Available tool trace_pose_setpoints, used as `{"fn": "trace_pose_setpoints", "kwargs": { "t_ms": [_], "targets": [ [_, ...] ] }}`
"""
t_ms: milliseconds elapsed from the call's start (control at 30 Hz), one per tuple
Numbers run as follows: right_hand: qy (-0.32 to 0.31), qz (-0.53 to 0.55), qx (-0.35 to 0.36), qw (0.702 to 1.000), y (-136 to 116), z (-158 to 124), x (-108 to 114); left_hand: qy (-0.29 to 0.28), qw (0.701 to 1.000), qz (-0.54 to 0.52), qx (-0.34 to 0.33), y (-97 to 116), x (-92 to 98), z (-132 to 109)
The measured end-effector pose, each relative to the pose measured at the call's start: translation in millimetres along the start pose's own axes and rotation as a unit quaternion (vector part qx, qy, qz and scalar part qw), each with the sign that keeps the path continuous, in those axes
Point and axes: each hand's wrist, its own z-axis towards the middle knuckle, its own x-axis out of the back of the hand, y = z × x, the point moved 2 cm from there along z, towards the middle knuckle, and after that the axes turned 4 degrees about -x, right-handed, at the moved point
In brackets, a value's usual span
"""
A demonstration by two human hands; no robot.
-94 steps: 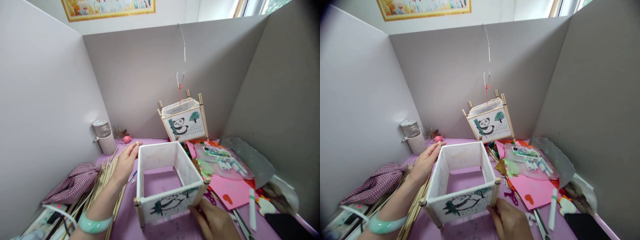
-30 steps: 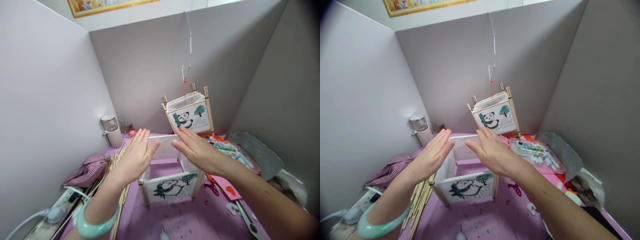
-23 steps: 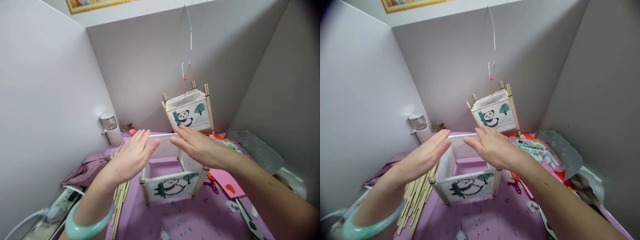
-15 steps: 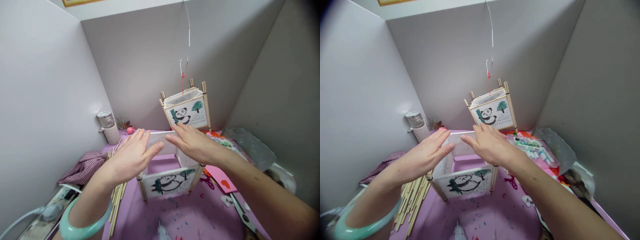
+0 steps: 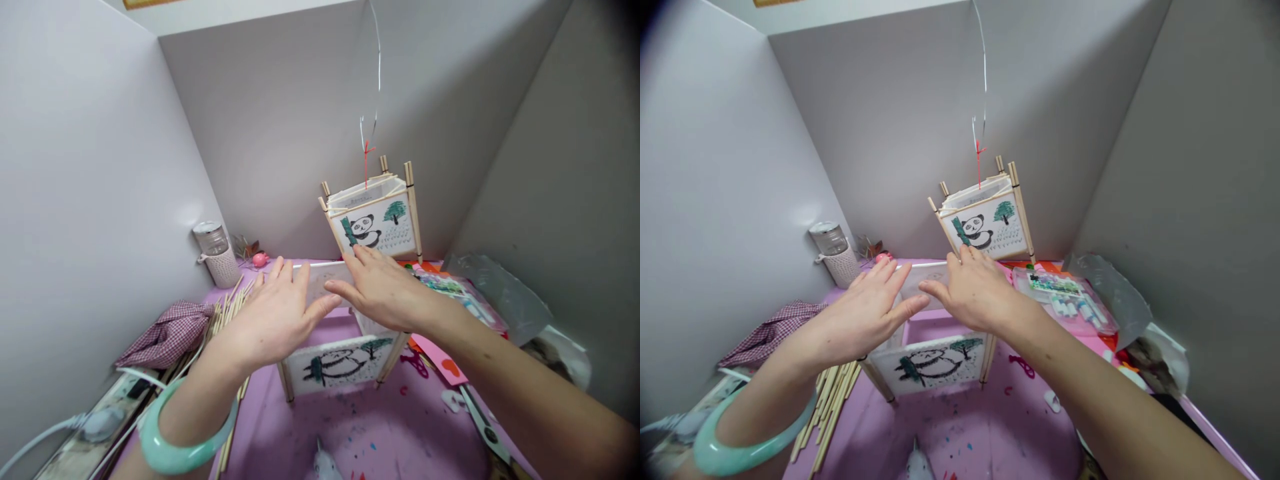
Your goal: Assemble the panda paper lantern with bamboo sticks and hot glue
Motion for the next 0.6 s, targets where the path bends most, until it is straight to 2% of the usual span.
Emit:
{"fn": "trace_pose_setpoints", "kwargs": {
  "t_ms": [267, 367, 500, 600],
  "targets": [
    [-0.002, 0.010, 0.006, 1.000, 2.7, 0.0, -3.6, 0.000, 1.000, -0.006, 0.007, -1.9, -4.0, 1.3],
    [-0.007, 0.060, -0.003, 0.998, 4.2, 2.7, 2.1, 0.014, 0.999, -0.036, 0.018, -3.9, 1.3, 3.3],
    [0.004, 0.231, -0.038, 0.972, 17.6, 2.1, 19.1, 0.080, 0.983, -0.154, 0.052, -12.8, 15.3, 0.4],
    [0.070, 0.314, -0.089, 0.943, 38.4, -6.4, 19.3, 0.180, 0.939, -0.281, 0.087, -26.6, 15.9, -8.7]
  ]
}}
